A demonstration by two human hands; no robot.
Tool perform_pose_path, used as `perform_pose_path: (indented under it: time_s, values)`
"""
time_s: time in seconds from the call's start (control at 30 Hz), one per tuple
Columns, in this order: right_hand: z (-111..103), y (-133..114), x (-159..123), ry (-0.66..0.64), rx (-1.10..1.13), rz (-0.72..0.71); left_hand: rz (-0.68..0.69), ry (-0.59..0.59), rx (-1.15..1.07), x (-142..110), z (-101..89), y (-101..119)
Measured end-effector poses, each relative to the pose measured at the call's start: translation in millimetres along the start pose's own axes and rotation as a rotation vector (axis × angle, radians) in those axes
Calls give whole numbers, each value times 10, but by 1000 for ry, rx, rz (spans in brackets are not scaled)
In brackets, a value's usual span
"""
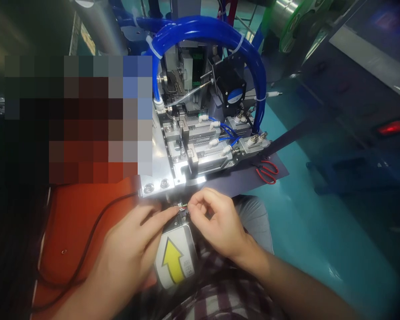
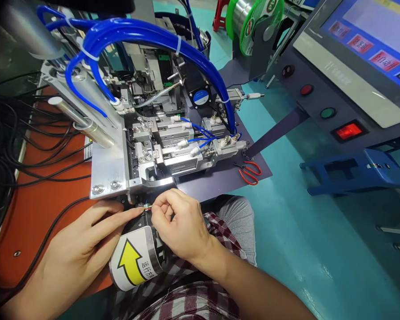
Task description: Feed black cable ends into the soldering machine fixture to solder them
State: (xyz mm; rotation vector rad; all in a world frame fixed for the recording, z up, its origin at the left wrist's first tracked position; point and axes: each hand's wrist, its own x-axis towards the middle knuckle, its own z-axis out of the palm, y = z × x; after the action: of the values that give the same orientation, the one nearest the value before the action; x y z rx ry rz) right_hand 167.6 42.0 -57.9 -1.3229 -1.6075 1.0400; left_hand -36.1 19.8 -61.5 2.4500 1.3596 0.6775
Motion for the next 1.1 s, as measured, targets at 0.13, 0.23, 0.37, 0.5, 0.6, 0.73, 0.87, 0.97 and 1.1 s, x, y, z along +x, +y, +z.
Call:
perform_pose_path:
  time_s: [0.13,0.23,0.37,0.5,0.6,0.73,0.87,0.97,1.1]
  values:
    - [5,14,-23,-1,52,108,-2,-11,3,-20,1,-15]
    - [52,29,-42,14,54,118,16,24,25,10,-2,15]
    - [84,34,-21,1,10,70,43,62,59,48,-11,37]
    - [79,48,-6,-34,-30,44,47,51,92,20,-1,12]
    - [97,73,-20,-21,-52,26,47,51,102,-2,20,10]
    - [116,101,-31,-12,-27,59,27,87,89,-8,40,7]
    - [59,88,-16,-43,28,127,15,22,69,-35,42,-36]
    - [23,59,0,-2,32,123,0,-18,69,-48,34,-46]
    - [40,28,26,-16,28,74,15,37,61,-27,20,-23]
